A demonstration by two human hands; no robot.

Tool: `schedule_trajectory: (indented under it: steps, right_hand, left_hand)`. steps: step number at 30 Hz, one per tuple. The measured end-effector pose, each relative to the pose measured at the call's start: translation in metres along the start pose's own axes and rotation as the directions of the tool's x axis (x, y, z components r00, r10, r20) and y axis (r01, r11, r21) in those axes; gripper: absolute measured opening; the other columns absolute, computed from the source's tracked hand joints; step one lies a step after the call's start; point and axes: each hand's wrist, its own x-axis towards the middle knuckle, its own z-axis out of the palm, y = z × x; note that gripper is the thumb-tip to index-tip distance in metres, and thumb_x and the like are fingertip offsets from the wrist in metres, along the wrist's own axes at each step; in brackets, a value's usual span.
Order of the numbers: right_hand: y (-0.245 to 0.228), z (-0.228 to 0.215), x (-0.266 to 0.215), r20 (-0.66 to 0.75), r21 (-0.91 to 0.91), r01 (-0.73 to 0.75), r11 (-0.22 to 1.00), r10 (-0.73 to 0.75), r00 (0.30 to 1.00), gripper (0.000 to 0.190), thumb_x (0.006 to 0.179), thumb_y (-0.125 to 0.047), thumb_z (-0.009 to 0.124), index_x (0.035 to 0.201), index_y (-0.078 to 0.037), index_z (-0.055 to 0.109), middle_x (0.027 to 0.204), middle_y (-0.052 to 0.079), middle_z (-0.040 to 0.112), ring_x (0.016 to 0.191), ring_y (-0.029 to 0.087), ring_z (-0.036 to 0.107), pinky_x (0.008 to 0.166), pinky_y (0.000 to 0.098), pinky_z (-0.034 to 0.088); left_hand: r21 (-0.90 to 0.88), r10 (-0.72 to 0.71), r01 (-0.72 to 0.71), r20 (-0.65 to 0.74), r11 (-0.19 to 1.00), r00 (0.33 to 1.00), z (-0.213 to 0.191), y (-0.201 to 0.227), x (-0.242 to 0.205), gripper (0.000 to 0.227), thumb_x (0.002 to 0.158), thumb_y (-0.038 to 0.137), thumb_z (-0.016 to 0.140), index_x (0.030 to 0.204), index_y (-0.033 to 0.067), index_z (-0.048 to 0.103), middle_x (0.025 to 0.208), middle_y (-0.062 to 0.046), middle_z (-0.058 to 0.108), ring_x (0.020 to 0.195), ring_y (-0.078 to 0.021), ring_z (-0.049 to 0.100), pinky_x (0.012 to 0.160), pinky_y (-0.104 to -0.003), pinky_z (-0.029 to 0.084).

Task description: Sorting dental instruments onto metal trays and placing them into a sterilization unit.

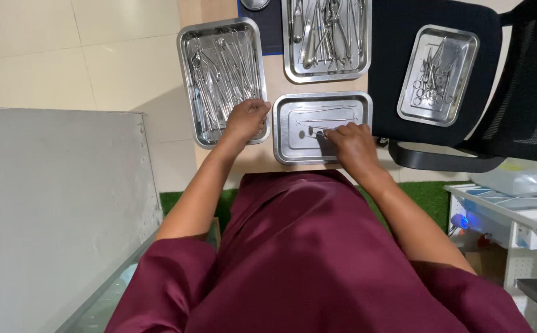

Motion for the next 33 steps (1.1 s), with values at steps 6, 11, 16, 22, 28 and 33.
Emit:
schedule_trajectory:
  steps: [6, 11, 16, 22, 28, 33]
  right_hand:
    - [0.014, 0.036, 0.000, -0.044, -0.062, 0.060, 0.996, -0.062, 0.997, 0.027, 0.088, -0.005, 0.065, 0.110, -0.010, 0.078, 0.093, 0.005, 0.072, 0.094, 0.022, 0.063, 0.091, 0.0390, 0.043]
    - [0.008, 0.033, 0.010, -0.009, -0.078, 0.129, 0.989, -0.130, 0.991, 0.024, 0.084, -0.010, 0.068, 0.106, -0.009, 0.076, 0.091, 0.007, 0.072, 0.093, 0.023, 0.064, 0.088, 0.0395, 0.041]
    - [0.005, 0.032, 0.012, -0.008, -0.050, 0.099, 0.994, -0.099, 0.995, 0.014, 0.090, -0.014, 0.069, 0.102, -0.008, 0.075, 0.089, 0.008, 0.071, 0.089, 0.024, 0.062, 0.086, 0.0400, 0.042]
    - [0.010, 0.038, 0.009, -0.082, -0.071, 0.041, 0.997, -0.046, 0.996, 0.020, 0.088, -0.011, 0.068, 0.107, -0.011, 0.076, 0.098, 0.005, 0.071, 0.096, 0.023, 0.062, 0.085, 0.0380, 0.042]
    - [0.014, 0.040, 0.007, -0.079, 0.003, 0.046, 0.999, -0.045, 0.996, 0.017, 0.091, -0.016, 0.069, 0.107, -0.015, 0.076, 0.099, 0.002, 0.071, 0.097, 0.023, 0.061, 0.084, 0.0398, 0.042]
    - [0.014, 0.031, 0.007, -0.054, 0.029, 0.045, 0.999, -0.044, 0.998, 0.023, 0.091, -0.016, 0.070, 0.113, -0.015, 0.077, 0.098, 0.003, 0.071, 0.097, 0.024, 0.061, 0.085, 0.0397, 0.044]
  left_hand:
    - [-0.020, -0.002, 0.001, -0.011, 1.000, 1.000, -0.002, -0.026, 0.000, 0.043, 0.096, 0.030, 0.071, 0.124, -0.0028, 0.067, 0.085, -0.001, 0.064, 0.066, -0.0068, 0.055, 0.059, -0.022, 0.049]
    - [0.013, -0.038, 0.038, -0.057, 0.999, 0.998, -0.006, -0.037, -0.005, 0.045, 0.095, 0.030, 0.071, 0.127, -0.0005, 0.065, 0.083, -0.001, 0.065, 0.064, -0.0074, 0.054, 0.057, -0.023, 0.047]
    - [0.023, -0.042, 0.044, -0.080, 0.999, 0.996, -0.012, -0.045, -0.006, 0.044, 0.094, 0.030, 0.072, 0.125, -0.0007, 0.066, 0.084, -0.001, 0.067, 0.064, -0.0082, 0.055, 0.055, -0.024, 0.047]
    - [0.037, -0.059, 0.064, -0.111, 0.997, 0.992, -0.009, -0.041, -0.011, 0.043, 0.093, 0.030, 0.073, 0.122, -0.0006, 0.068, 0.084, -0.002, 0.067, 0.062, -0.0088, 0.056, 0.053, -0.025, 0.046]
    - [0.058, -0.072, 0.080, -0.119, 0.995, 0.990, -0.006, -0.039, -0.011, 0.045, 0.093, 0.030, 0.073, 0.125, -0.0002, 0.067, 0.085, -0.002, 0.068, 0.063, -0.0089, 0.056, 0.054, -0.025, 0.047]
    - [0.062, -0.070, 0.077, -0.110, 0.995, 0.991, -0.007, -0.044, -0.005, 0.046, 0.093, 0.030, 0.073, 0.127, -0.0009, 0.066, 0.087, -0.004, 0.068, 0.064, -0.0092, 0.056, 0.055, -0.025, 0.048]
